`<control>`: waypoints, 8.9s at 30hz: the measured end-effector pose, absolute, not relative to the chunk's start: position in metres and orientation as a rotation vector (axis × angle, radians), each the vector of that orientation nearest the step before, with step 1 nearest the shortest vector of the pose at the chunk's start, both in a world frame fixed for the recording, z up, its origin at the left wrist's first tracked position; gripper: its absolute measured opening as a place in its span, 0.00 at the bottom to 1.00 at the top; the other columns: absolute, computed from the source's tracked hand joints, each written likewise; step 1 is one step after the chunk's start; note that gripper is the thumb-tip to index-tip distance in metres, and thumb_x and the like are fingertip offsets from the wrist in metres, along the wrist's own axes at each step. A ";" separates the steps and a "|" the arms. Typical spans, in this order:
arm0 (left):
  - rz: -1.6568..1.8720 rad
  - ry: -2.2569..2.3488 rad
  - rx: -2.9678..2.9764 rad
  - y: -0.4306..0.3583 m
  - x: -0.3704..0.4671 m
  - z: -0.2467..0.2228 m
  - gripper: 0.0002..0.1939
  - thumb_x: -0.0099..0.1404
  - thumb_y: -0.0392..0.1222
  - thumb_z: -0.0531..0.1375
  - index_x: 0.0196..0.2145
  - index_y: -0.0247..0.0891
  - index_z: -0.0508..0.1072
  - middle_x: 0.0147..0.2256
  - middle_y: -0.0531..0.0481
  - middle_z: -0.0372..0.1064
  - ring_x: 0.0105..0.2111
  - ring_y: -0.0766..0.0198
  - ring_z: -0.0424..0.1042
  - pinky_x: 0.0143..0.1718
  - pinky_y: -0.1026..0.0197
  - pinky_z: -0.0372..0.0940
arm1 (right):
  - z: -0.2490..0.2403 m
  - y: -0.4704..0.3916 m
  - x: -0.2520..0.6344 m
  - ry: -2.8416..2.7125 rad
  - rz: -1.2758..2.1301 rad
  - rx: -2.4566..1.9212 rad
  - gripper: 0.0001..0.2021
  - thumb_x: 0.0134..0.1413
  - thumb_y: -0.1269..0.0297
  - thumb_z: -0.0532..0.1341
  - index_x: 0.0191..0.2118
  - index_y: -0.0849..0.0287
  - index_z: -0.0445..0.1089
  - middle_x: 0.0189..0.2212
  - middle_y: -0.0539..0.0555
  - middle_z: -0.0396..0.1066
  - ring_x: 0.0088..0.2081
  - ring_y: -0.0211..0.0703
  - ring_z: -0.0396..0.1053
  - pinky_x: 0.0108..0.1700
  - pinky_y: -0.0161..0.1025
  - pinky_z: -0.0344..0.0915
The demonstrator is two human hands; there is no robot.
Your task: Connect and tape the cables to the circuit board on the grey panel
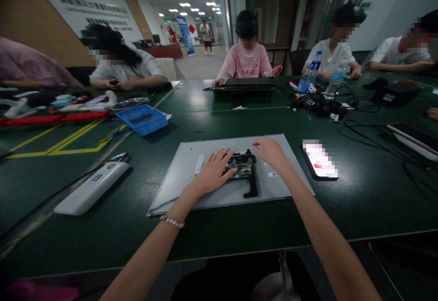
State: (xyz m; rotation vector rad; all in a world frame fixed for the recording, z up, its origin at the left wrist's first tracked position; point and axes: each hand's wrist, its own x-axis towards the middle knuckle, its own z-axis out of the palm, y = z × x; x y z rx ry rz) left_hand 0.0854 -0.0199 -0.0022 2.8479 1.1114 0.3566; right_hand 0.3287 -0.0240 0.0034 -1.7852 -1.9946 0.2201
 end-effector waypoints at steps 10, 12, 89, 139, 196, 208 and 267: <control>0.276 0.824 2.980 -0.035 0.101 0.007 0.27 0.68 0.55 0.46 0.60 0.43 0.52 0.62 0.47 0.47 0.64 0.54 0.40 0.63 0.45 0.36 | -0.031 -0.060 0.395 -1.763 0.397 -2.064 0.15 0.49 0.64 0.60 0.44 0.58 0.72 0.41 0.57 0.70 0.37 0.42 0.70 0.41 0.37 0.64; 0.270 0.804 2.992 -0.037 0.102 0.006 0.26 0.68 0.54 0.46 0.60 0.42 0.53 0.62 0.47 0.48 0.63 0.55 0.40 0.63 0.45 0.37 | -0.033 -0.059 0.391 -1.743 0.430 -2.025 0.13 0.49 0.64 0.59 0.41 0.58 0.73 0.39 0.56 0.71 0.36 0.41 0.70 0.40 0.36 0.63; 0.630 1.382 2.395 0.032 0.004 0.002 0.24 0.59 0.39 0.54 0.54 0.33 0.61 0.50 0.41 0.63 0.30 0.65 0.68 0.40 0.58 0.65 | -0.015 -0.082 0.328 -1.798 0.341 -1.709 0.10 0.55 0.65 0.54 0.35 0.56 0.73 0.31 0.52 0.74 0.31 0.41 0.70 0.36 0.37 0.61; 0.484 1.591 2.605 -0.073 0.022 -0.017 0.20 0.65 0.37 0.50 0.55 0.34 0.59 0.50 0.39 0.67 0.48 0.56 0.69 0.48 0.55 0.63 | -0.009 -0.126 0.196 -2.555 0.140 -1.051 0.33 0.55 0.45 0.52 0.58 0.68 0.56 0.56 0.66 0.60 0.58 0.53 0.55 0.62 0.51 0.44; 0.629 1.386 2.635 -0.015 0.075 0.027 0.11 0.66 0.40 0.52 0.44 0.39 0.69 0.43 0.48 0.70 0.45 0.58 0.68 0.48 0.55 0.60 | -0.008 -0.018 0.291 -2.185 0.271 -1.473 0.17 0.56 0.64 0.56 0.51 0.58 0.68 0.50 0.59 0.67 0.51 0.47 0.63 0.54 0.46 0.59; 0.623 1.288 2.672 -0.001 0.083 -0.010 0.14 0.68 0.39 0.50 0.50 0.38 0.66 0.51 0.45 0.64 0.50 0.59 0.65 0.52 0.54 0.59 | -0.014 -0.012 0.284 -2.096 0.157 -1.602 0.15 0.59 0.69 0.51 0.46 0.55 0.71 0.42 0.56 0.72 0.42 0.42 0.67 0.46 0.38 0.62; 0.390 1.462 2.600 -0.024 0.084 -0.016 0.35 0.67 0.61 0.42 0.63 0.35 0.46 0.61 0.34 0.48 0.62 0.48 0.46 0.58 0.43 0.47 | -0.045 -0.030 0.341 -2.006 0.062 -1.990 0.27 0.61 0.55 0.47 0.62 0.66 0.51 0.58 0.67 0.58 0.59 0.53 0.55 0.55 0.49 0.56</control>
